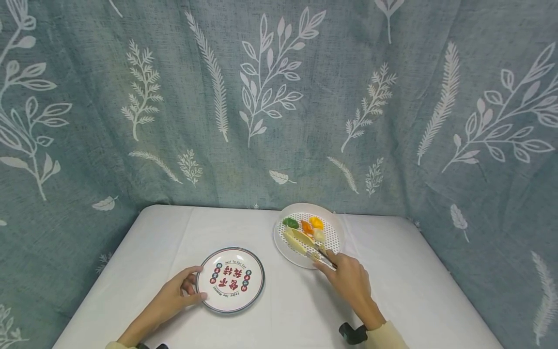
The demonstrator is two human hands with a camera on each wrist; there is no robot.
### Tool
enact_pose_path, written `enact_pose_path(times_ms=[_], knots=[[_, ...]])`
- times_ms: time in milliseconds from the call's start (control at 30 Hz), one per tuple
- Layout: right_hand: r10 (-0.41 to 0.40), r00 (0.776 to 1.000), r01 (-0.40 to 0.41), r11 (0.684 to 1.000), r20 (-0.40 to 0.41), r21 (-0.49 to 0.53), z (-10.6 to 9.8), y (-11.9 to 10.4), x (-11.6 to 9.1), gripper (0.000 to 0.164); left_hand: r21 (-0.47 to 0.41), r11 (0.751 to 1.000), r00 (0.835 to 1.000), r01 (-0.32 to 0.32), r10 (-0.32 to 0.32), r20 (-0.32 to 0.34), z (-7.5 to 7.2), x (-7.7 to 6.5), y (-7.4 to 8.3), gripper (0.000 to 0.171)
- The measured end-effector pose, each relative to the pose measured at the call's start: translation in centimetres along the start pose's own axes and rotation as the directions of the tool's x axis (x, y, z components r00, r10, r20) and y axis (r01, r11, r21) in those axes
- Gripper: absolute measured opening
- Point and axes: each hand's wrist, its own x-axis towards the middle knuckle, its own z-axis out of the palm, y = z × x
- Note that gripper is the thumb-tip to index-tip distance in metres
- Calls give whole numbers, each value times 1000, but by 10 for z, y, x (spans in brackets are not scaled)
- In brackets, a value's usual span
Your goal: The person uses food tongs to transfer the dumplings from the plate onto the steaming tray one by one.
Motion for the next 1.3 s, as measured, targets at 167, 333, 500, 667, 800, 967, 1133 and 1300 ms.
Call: enact_pose_path(times_ms=[167,333,500,667,800,967,1133,1300], knots=[[16,999,-15,1000,37,-13,2,4,6,59,-5,1000,1000,-3,3,1,0,0,0,79],[18,998,-17,999,53,-28,5,5,11,57,-6,1000,1000,-8,8,3,0,-1,1,78],[2,998,2,998,67,-56,8,6,16,55,-10,1000,1000,-7,7,5,0,-1,0,78],[-14,997,20,997,77,-71,10,7,22,54,-4,1000,1000,-3,3,2,0,-1,0,79],[-27,997,33,996,79,-81,10,6,25,45,-9,1000,1000,3,-3,2,0,-1,0,79],[-28,996,35,996,84,-88,9,6,28,42,-7,1000,1000,6,-6,-3,0,0,0,80],[-21,995,30,995,96,-91,8,7,30,53,1,1000,1000,1,-1,-8,0,0,0,80],[6,994,2,997,107,-75,7,7,30,62,-1,1000,1000,8,-8,-3,0,1,0,80]])
